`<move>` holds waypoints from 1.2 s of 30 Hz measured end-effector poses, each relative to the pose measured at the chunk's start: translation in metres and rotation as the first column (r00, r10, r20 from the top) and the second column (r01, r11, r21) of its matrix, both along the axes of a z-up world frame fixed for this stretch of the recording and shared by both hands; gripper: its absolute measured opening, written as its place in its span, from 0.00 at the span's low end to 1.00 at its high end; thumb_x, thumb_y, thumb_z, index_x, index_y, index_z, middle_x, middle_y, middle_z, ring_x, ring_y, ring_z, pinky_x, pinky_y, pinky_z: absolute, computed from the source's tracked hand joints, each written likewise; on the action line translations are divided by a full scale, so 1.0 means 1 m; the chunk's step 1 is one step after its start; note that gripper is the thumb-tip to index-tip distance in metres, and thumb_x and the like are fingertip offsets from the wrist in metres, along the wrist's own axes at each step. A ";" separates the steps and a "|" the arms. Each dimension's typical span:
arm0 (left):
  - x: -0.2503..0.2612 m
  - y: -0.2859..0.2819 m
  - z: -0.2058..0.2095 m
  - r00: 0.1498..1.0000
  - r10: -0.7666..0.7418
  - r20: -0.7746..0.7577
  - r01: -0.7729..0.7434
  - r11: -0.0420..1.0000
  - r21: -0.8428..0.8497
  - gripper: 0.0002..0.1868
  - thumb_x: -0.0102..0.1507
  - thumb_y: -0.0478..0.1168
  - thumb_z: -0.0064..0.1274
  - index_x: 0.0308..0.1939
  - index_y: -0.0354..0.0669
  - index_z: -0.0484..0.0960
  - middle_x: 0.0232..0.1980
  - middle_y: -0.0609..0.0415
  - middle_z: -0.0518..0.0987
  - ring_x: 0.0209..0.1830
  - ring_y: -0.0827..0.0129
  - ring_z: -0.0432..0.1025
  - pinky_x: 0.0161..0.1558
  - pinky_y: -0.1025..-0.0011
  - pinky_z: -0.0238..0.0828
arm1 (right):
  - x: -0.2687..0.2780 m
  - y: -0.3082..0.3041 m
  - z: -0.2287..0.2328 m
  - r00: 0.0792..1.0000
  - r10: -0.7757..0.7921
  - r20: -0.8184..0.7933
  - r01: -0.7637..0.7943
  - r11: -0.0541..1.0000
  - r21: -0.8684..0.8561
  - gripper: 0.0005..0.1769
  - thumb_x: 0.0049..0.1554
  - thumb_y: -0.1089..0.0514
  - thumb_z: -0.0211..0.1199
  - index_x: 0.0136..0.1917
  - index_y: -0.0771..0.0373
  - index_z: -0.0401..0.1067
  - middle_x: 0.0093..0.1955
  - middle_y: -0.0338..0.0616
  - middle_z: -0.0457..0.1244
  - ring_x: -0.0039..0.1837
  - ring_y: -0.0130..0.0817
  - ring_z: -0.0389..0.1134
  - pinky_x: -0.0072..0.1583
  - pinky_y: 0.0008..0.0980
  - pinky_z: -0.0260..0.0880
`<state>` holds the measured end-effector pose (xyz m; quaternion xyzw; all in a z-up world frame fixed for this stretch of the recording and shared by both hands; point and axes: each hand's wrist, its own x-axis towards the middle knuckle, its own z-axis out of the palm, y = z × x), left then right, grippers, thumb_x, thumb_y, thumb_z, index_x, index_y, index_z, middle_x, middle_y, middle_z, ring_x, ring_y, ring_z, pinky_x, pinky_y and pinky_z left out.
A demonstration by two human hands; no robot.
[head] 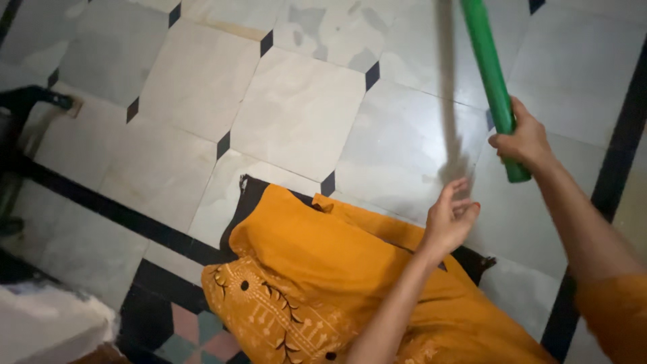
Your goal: The person sweeps debris from the floor and along the base of a wall using a broom. They move a small rug, pick up loose fibers from the broom, and move footwear aside to reach the floor behind them.
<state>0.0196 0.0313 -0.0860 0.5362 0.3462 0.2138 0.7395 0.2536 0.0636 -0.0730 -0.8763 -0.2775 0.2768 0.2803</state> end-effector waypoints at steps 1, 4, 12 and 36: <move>-0.003 -0.001 -0.003 1.000 0.021 0.021 -0.020 0.999 -0.037 0.33 0.65 0.39 0.53 0.74 0.41 0.64 0.72 0.45 0.71 0.63 0.60 0.73 0.57 0.69 0.71 | -0.009 -0.001 -0.002 0.999 -0.021 -0.039 0.022 1.000 0.015 0.54 0.49 0.68 0.62 0.86 0.58 0.47 0.48 0.60 0.67 0.39 0.45 0.70 0.40 0.45 0.73; -0.011 -0.003 -0.018 0.994 0.086 0.068 -0.080 0.993 -0.089 0.32 0.66 0.38 0.53 0.74 0.40 0.65 0.73 0.43 0.70 0.62 0.61 0.73 0.56 0.70 0.71 | -0.039 0.014 -0.027 0.986 -0.150 -0.067 0.154 0.986 0.064 0.53 0.51 0.65 0.62 0.85 0.65 0.43 0.50 0.61 0.67 0.40 0.45 0.71 0.39 0.45 0.75; -0.001 0.006 -0.079 0.948 0.248 0.197 -0.213 0.960 -0.184 0.34 0.68 0.35 0.54 0.76 0.36 0.60 0.73 0.44 0.70 0.58 0.69 0.72 0.55 0.75 0.71 | -0.096 0.023 -0.062 0.960 0.218 0.178 -0.190 0.969 -0.158 0.63 0.47 0.63 0.67 0.85 0.69 0.32 0.47 0.74 0.67 0.48 0.66 0.72 0.52 0.50 0.74; -0.029 0.019 -0.017 0.988 0.141 0.061 -0.117 0.949 -0.294 0.28 0.67 0.38 0.50 0.71 0.32 0.67 0.57 0.48 0.80 0.47 0.68 0.77 0.55 0.72 0.71 | -0.087 0.013 0.017 0.995 -0.055 -0.085 0.069 0.984 0.164 0.45 0.47 0.67 0.63 0.78 0.63 0.58 0.37 0.54 0.67 0.33 0.40 0.70 0.37 0.40 0.72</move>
